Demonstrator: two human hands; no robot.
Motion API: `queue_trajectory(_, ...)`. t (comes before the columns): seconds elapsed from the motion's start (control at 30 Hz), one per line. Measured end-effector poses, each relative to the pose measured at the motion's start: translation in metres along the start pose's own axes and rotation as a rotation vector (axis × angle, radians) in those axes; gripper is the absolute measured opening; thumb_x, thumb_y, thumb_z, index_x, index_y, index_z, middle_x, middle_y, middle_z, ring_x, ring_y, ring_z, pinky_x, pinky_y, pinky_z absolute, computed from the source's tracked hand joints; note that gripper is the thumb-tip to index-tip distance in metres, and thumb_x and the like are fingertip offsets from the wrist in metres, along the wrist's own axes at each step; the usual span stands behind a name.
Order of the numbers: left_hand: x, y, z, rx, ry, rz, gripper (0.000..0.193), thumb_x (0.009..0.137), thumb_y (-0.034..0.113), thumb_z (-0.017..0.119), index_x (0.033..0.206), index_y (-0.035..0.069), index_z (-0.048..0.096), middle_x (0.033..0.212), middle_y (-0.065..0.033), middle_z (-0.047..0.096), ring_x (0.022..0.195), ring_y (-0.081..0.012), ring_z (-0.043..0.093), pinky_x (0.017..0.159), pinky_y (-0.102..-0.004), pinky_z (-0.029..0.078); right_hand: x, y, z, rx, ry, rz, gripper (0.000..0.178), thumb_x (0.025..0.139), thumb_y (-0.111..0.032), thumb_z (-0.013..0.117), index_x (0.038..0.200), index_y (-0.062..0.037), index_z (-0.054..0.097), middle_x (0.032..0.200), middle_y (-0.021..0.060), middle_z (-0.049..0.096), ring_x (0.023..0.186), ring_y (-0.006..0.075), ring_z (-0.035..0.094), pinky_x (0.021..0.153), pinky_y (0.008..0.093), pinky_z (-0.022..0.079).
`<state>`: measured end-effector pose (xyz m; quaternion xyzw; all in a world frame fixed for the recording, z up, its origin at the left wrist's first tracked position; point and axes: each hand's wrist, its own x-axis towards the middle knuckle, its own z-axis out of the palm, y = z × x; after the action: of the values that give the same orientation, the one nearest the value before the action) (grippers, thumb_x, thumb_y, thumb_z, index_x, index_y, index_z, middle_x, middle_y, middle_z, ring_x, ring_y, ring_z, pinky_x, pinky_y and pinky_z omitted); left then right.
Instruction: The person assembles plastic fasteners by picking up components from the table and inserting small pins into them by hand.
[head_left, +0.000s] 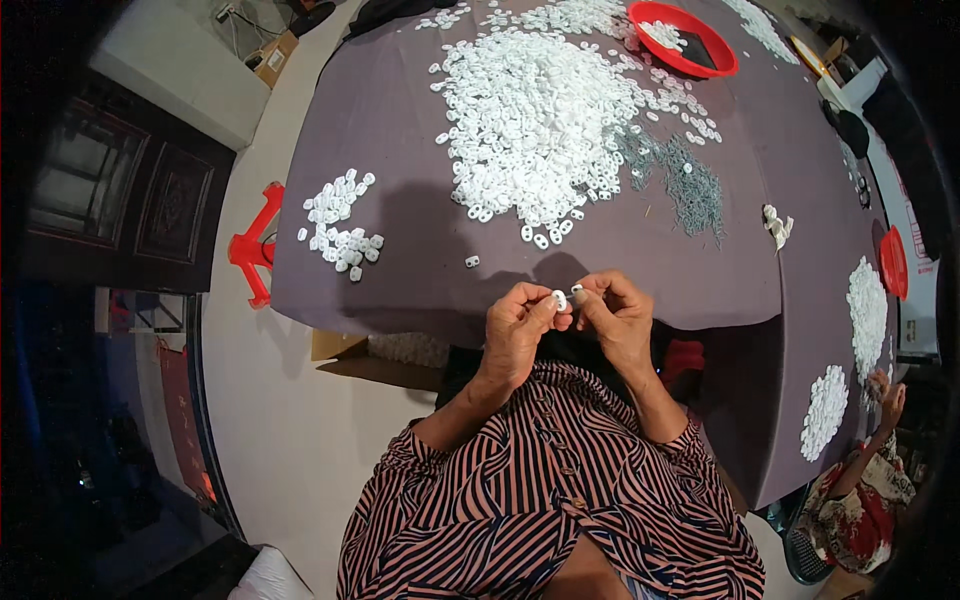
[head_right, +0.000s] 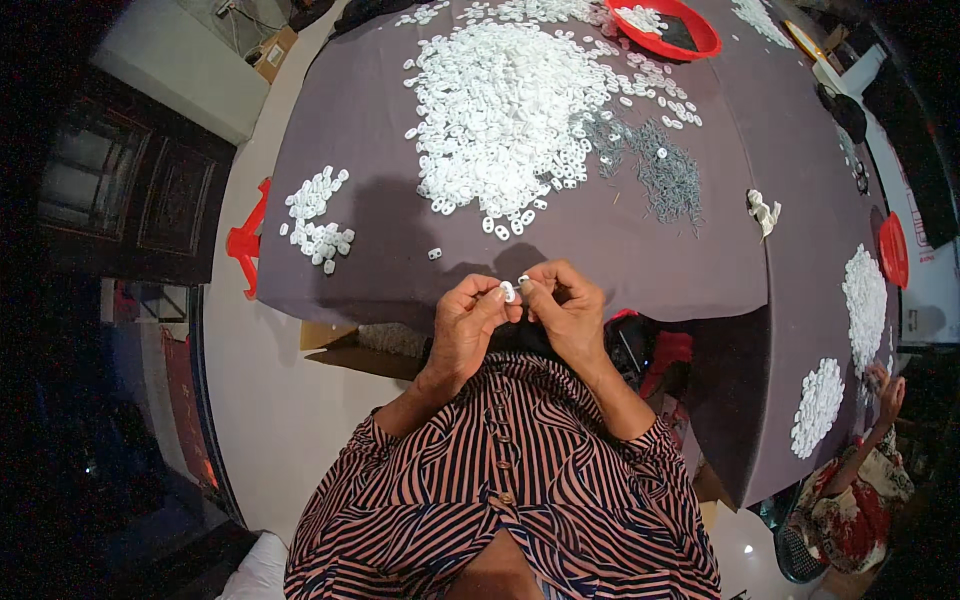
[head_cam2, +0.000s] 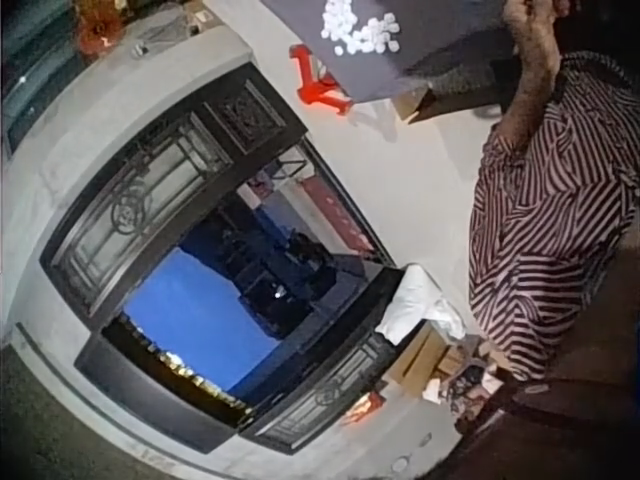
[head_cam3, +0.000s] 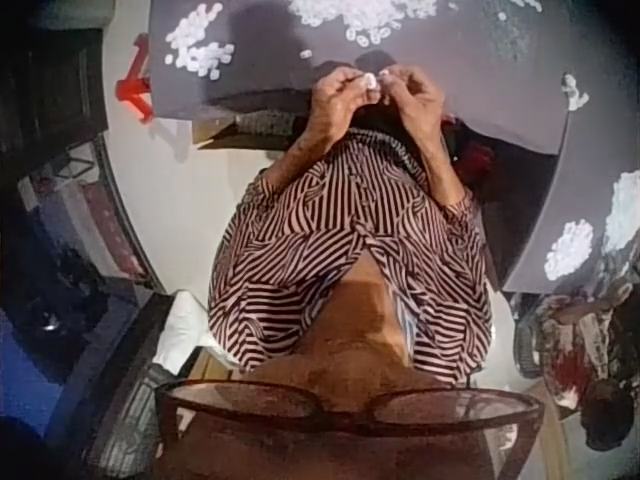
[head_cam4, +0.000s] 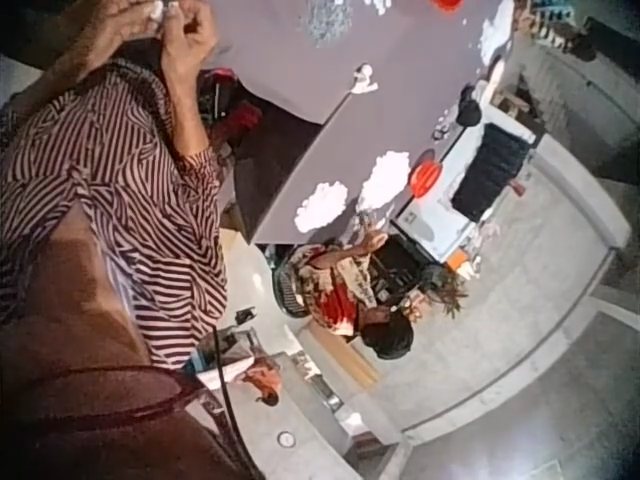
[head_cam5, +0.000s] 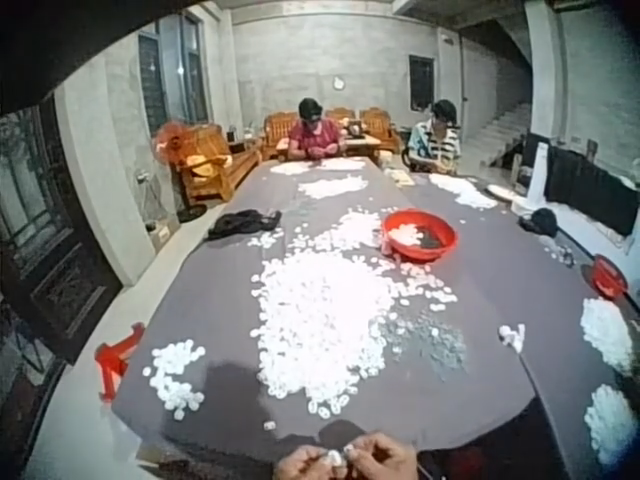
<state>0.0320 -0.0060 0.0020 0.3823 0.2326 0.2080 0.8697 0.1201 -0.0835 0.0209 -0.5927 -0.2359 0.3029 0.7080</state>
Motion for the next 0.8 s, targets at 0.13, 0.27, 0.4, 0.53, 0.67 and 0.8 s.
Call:
queue_trajectory(0.13, 0.0004, 0.0001, -0.0013, 0.01, -0.006, 0.002, 0.013, 0.075, 0.009, 0.042, 0.081, -0.003, 0.043, 0.074, -0.0085, 0.05, 0.064, -0.0121, 0.048, 0.062, -0.0241, 0.041, 0.0007, 0.0022, -0.0012, -0.031, 0.0, 0.008, 0.003, 0.069, -0.002, 0.048, 0.071, 0.001, 0.048, 0.057, -0.0003, 0.046, 0.045, 0.0039, 0.042, 0.041, 0.0145, 0.034)
queue_trajectory(0.27, 0.0018, 0.0003, -0.0013, 0.005, -0.009, 0.001, 0.013, 0.075, 0.009, 0.042, 0.081, -0.003, 0.043, 0.073, -0.0083, 0.05, 0.064, -0.0119, 0.048, 0.062, -0.0237, 0.04, 0.0009, 0.0005, 0.0, -0.005, -0.003, 0.036, 0.004, 0.069, -0.002, 0.048, 0.072, 0.0009, 0.048, 0.057, -0.0003, 0.046, 0.045, 0.0039, 0.042, 0.041, 0.0144, 0.035)
queue_trajectory(0.4, 0.0015, -0.0004, -0.0002, -0.002, -0.004, 0.0, 0.012, 0.075, 0.008, 0.041, 0.08, -0.003, 0.043, 0.072, -0.0079, 0.05, 0.063, -0.0117, 0.048, 0.062, -0.0233, 0.04, 0.0009, 0.0011, 0.0001, -0.004, -0.02, 0.031, 0.004, 0.07, -0.003, 0.048, 0.072, 0.0007, 0.048, 0.057, -0.0002, 0.046, 0.046, 0.0039, 0.042, 0.041, 0.0144, 0.035)
queue_trajectory(0.53, 0.0023, -0.0015, -0.0018, -0.009, 0.003, -0.019, 0.011, 0.075, 0.008, 0.042, 0.079, -0.002, 0.043, 0.071, -0.0067, 0.049, 0.063, -0.0112, 0.047, 0.061, -0.0226, 0.04, 0.0011, 0.0044, -0.0009, -0.02, -0.037, 0.038, 0.003, 0.07, -0.003, 0.048, 0.071, 0.0006, 0.048, 0.058, 0.0, 0.047, 0.046, 0.004, 0.042, 0.042, 0.0144, 0.035)
queue_trajectory(0.67, 0.0038, -0.0057, -0.0056, 0.065, -0.021, 0.043, 0.01, 0.074, 0.008, 0.043, 0.079, -0.002, 0.044, 0.07, -0.0059, 0.049, 0.06, -0.0101, 0.046, 0.058, -0.021, 0.04, 0.0013, 0.0051, 0.0007, -0.016, -0.061, 0.041, 0.004, 0.071, -0.003, 0.047, 0.071, 0.0012, 0.048, 0.059, 0.0007, 0.047, 0.047, 0.0044, 0.043, 0.043, 0.0148, 0.035)
queue_trajectory(0.8, 0.0031, -0.005, -0.007, 0.156, -0.023, 0.052, 0.009, 0.074, 0.007, 0.043, 0.078, -0.001, 0.044, 0.067, -0.0056, 0.049, 0.057, -0.009, 0.045, 0.054, -0.019, 0.038, 0.0004, 0.0078, -0.0029, -0.042, -0.101, 0.037, 0.007, 0.072, -0.004, 0.046, 0.074, 0.002, 0.049, 0.059, 0.0012, 0.048, 0.048, 0.0047, 0.043, 0.043, 0.0151, 0.036)
